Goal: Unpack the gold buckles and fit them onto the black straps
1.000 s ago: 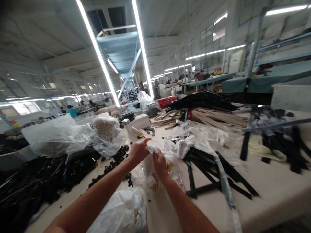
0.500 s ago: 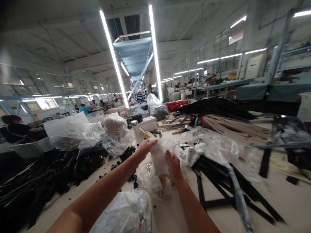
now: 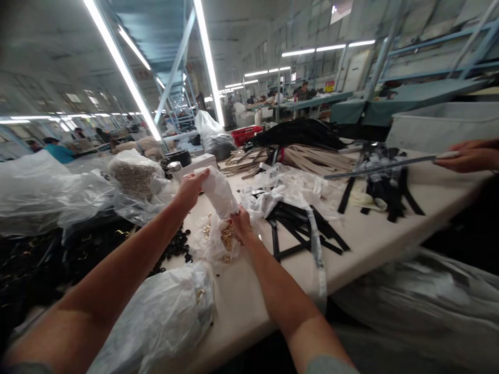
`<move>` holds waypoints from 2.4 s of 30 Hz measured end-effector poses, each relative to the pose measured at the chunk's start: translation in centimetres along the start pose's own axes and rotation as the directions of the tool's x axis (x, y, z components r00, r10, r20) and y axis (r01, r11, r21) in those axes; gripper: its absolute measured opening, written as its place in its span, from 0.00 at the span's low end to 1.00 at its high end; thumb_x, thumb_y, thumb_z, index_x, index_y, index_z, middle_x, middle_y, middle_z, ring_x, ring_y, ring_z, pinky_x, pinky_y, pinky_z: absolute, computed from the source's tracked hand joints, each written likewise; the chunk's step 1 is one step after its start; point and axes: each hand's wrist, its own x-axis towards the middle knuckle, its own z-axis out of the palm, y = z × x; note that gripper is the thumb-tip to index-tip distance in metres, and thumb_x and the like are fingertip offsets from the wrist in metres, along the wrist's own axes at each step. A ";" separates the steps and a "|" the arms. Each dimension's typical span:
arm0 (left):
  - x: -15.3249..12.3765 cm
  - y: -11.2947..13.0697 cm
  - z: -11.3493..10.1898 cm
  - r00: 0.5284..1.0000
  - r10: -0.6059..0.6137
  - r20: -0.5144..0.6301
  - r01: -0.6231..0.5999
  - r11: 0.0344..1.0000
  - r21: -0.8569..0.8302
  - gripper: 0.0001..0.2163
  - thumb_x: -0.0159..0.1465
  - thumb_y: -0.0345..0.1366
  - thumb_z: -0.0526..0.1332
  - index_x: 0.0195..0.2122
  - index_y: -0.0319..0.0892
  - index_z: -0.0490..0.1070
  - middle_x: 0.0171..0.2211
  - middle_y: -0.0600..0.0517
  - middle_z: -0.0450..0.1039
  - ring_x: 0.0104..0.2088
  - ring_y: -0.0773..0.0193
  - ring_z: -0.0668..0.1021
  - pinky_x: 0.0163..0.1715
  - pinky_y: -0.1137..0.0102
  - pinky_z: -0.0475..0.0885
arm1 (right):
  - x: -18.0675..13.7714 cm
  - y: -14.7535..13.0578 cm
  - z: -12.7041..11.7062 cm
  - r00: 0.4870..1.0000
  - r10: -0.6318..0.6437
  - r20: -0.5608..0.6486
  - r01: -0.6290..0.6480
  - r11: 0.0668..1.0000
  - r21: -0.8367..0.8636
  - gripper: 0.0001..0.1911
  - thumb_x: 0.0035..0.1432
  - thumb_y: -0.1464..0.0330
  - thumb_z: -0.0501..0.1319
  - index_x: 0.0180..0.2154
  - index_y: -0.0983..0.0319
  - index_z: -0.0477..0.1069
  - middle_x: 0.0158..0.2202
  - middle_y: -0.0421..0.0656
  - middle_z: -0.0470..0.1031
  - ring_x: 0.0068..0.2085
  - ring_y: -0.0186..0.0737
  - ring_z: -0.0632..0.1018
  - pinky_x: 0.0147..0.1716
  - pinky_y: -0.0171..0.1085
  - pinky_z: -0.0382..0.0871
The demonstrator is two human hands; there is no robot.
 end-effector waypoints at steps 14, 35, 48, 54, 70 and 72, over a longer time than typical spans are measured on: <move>0.9 -0.4 0.8 0.990 0.124 -0.064 -0.129 0.989 -0.068 0.18 0.43 0.48 0.73 0.26 0.38 0.76 0.26 0.47 0.78 0.32 0.55 0.81 0.31 0.69 0.75 | 1.5 1.8 -0.4 0.994 0.004 -0.111 -0.007 1.000 -0.028 0.18 0.51 0.64 0.60 0.45 0.61 0.71 0.37 0.41 0.77 0.33 0.35 0.76 0.30 0.31 0.70; 1.9 3.9 1.3 0.922 0.290 -0.256 -0.299 0.954 0.004 0.13 0.54 0.45 0.68 0.27 0.39 0.73 0.22 0.55 0.71 0.23 0.68 0.73 0.24 0.74 0.67 | 0.3 0.2 -0.5 0.992 -0.092 -0.088 0.060 0.947 -0.317 0.17 0.56 0.75 0.54 0.46 0.61 0.74 0.43 0.43 0.79 0.43 0.39 0.78 0.46 0.35 0.71; -2.2 5.9 -4.2 0.936 0.092 -0.340 -0.228 0.894 -0.387 0.04 0.60 0.36 0.68 0.35 0.44 0.75 0.39 0.52 0.81 0.46 0.61 0.81 0.44 0.70 0.79 | -0.7 -2.1 -1.5 0.926 -0.377 -0.033 0.221 0.608 -0.762 0.22 0.61 0.78 0.49 0.54 0.66 0.71 0.52 0.53 0.74 0.51 0.45 0.76 0.51 0.38 0.69; -6.8 5.8 -8.5 0.915 0.058 -0.400 -0.223 0.898 -0.380 0.06 0.60 0.39 0.69 0.36 0.45 0.75 0.38 0.52 0.81 0.46 0.61 0.82 0.43 0.71 0.79 | -0.6 -3.8 -2.2 0.792 -0.611 -0.006 0.513 0.670 -0.537 0.20 0.63 0.74 0.49 0.53 0.64 0.70 0.58 0.52 0.71 0.62 0.46 0.68 0.65 0.49 0.57; -20.5 5.9 -17.0 0.761 0.110 -0.640 -0.306 0.930 -0.204 0.09 0.57 0.41 0.72 0.36 0.46 0.78 0.42 0.52 0.80 0.50 0.57 0.79 0.47 0.68 0.79 | -14.0 -9.2 6.5 0.884 0.046 0.464 -0.169 0.959 0.227 0.39 0.48 0.57 0.71 0.60 0.58 0.63 0.39 0.40 0.75 0.36 0.35 0.76 0.33 0.33 0.76; -23.4 4.9 -18.6 0.739 0.164 -0.654 -0.256 0.965 -0.048 0.12 0.53 0.42 0.74 0.37 0.48 0.79 0.40 0.53 0.80 0.45 0.58 0.80 0.43 0.69 0.79 | -15.3 -9.2 6.3 0.877 0.033 0.479 -0.134 0.975 0.177 0.35 0.49 0.61 0.69 0.59 0.58 0.65 0.36 0.39 0.75 0.34 0.34 0.75 0.33 0.32 0.75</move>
